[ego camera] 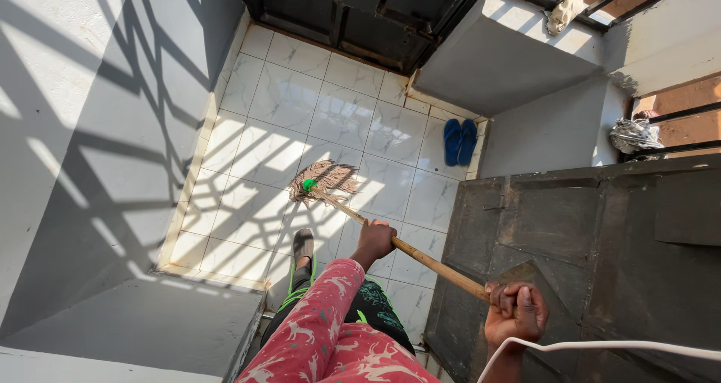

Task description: The person cleans a tiled entryway by pushing and pulling a mop across the surface, moving the mop around the door frame and threshold.

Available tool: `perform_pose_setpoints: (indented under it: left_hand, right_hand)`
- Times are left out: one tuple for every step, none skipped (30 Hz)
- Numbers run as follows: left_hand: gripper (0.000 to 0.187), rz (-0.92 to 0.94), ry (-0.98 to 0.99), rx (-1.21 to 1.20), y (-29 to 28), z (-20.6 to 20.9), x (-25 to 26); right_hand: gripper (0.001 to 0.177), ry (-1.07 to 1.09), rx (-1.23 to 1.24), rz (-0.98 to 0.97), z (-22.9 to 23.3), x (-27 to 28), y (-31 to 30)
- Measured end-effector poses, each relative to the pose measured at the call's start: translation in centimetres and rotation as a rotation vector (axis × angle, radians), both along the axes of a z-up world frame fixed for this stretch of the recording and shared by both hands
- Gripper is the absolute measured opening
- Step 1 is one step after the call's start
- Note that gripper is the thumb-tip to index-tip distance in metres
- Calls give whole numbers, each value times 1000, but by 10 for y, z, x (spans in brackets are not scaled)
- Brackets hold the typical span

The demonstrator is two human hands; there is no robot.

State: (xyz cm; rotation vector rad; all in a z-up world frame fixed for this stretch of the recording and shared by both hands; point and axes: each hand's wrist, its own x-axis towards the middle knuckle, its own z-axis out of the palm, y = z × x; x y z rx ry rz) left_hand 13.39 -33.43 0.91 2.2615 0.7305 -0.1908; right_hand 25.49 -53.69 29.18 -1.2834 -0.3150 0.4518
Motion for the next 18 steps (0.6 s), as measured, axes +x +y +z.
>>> perform_pose_setpoints:
  left_hand:
    - [13,39,23,23,8,-1,-9]
    - [11,79,46,46,16,-3,-18]
    - [11,86,47,44,26,-4,-29]
    - [11,67,69,49,37,-6,-41]
    - [13,49,89,54,47,-8,-52]
    - [14,37,156,45,62,-11,-62]
    - [14,26,222,31,75,-15,-76]
    - [15,85,135,93,91,-21,-92]
    - [17,144,53,156,105,-25,-108]
    - [15,164,109,130,118,-30,-123]
    - [13,185,171,102,137,-34,-139]
    - [14,229,190,109,151,-38,-151]
    - [15,268,207,122,166,-42,-164]
    - [14,347,196,112,176,-45,-180]
    - [13,425,180,106,188,-48,-193]
    - [13,430,181,108,203,-49,-202]
    - [11,501,212,120,218,-50,-211]
    - [10,571,244,133,229,-51,-221]
  right_hand:
    - [28,2,-1,5,-5,-6,7]
    - [28,10,20,24,-10,-12,15]
    - [28,19,42,46,-15,-18,24]
    - [28,20,40,53,-22,-28,33]
    - [29,-25,57,48,-28,-39,43]
    - [30,-70,74,42,-33,-51,53]
    - [30,-79,76,49,-39,-64,65]
    - [31,-87,77,57,-44,-80,79]
    - [32,-99,94,96,-49,-96,93]
    - [32,-110,111,135,-52,-110,108]
    - [32,-138,133,212,-54,-121,125]
    - [32,-165,155,289,-56,-131,142]
    - [33,-166,146,360,-55,-141,158]
    - [33,-166,138,431,-53,-151,173]
    - [33,-162,120,468,-52,-161,190]
    - [33,-158,102,504,-50,-170,207]
    - [33,-169,93,548,-49,-181,224]
    - [34,-181,84,592,-47,-190,241]
